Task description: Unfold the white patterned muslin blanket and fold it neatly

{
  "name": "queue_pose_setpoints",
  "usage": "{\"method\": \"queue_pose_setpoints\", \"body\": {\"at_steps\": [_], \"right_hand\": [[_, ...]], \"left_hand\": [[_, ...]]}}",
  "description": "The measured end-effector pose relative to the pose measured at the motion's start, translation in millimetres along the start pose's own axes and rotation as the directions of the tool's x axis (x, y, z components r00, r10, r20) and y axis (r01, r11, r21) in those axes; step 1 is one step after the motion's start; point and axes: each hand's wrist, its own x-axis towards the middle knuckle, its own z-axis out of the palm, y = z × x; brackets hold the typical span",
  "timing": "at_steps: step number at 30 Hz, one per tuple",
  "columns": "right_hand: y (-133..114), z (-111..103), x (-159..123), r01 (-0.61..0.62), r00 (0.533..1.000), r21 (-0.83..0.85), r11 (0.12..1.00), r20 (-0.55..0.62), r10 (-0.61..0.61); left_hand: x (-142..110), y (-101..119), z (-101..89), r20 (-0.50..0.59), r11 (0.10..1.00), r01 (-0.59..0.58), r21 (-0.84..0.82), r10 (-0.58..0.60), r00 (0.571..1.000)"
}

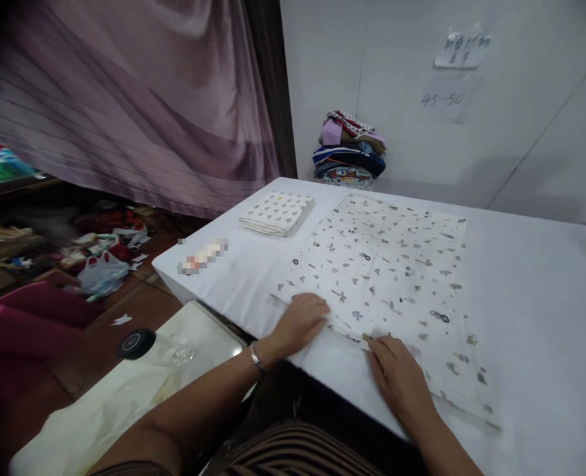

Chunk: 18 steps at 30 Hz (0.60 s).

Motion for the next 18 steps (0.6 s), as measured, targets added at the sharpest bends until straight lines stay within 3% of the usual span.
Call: {"method": "queue_pose_setpoints", "body": {"at_steps": [3,6,9,13,16,18], "right_hand": [[2,0,-1,-0.024,0.999,0.02,1.0,0.03,0.023],[4,2,-1,-0.045,0.998,0.04,0.998,0.054,0.043],[6,3,-2,-0.054,0.997,0.038,0.998,0.055,0.052],[5,4,-4,-0.052,0.998,0.031,0.998,0.049,0.051],[3,2,-4,-0.053,0.998,0.038,0.998,0.048,0.051],[2,2,-3,-0.054,0.997,0.044,0.998,0.048,0.052]], "left_hand": [[-28,-38,-23.9,-0.207,0.966,0.254,0.053,-0.238,0.949],[-48,-64,-35.6,-0.254,0.923,0.374,0.092,-0.341,0.905],[-50,-73,-36.8,-0.213,0.934,0.337,0.117,-0.308,0.927],[-34,-77,-39.5,-0.127,0.966,0.247,0.076,-0.236,0.963],[-21,-83,-43.9,-0.032,0.963,0.271,0.017,-0.27,0.962],[-15,-86,-44.0,0.006,0.946,0.318,0.061,-0.318,0.948]]}}
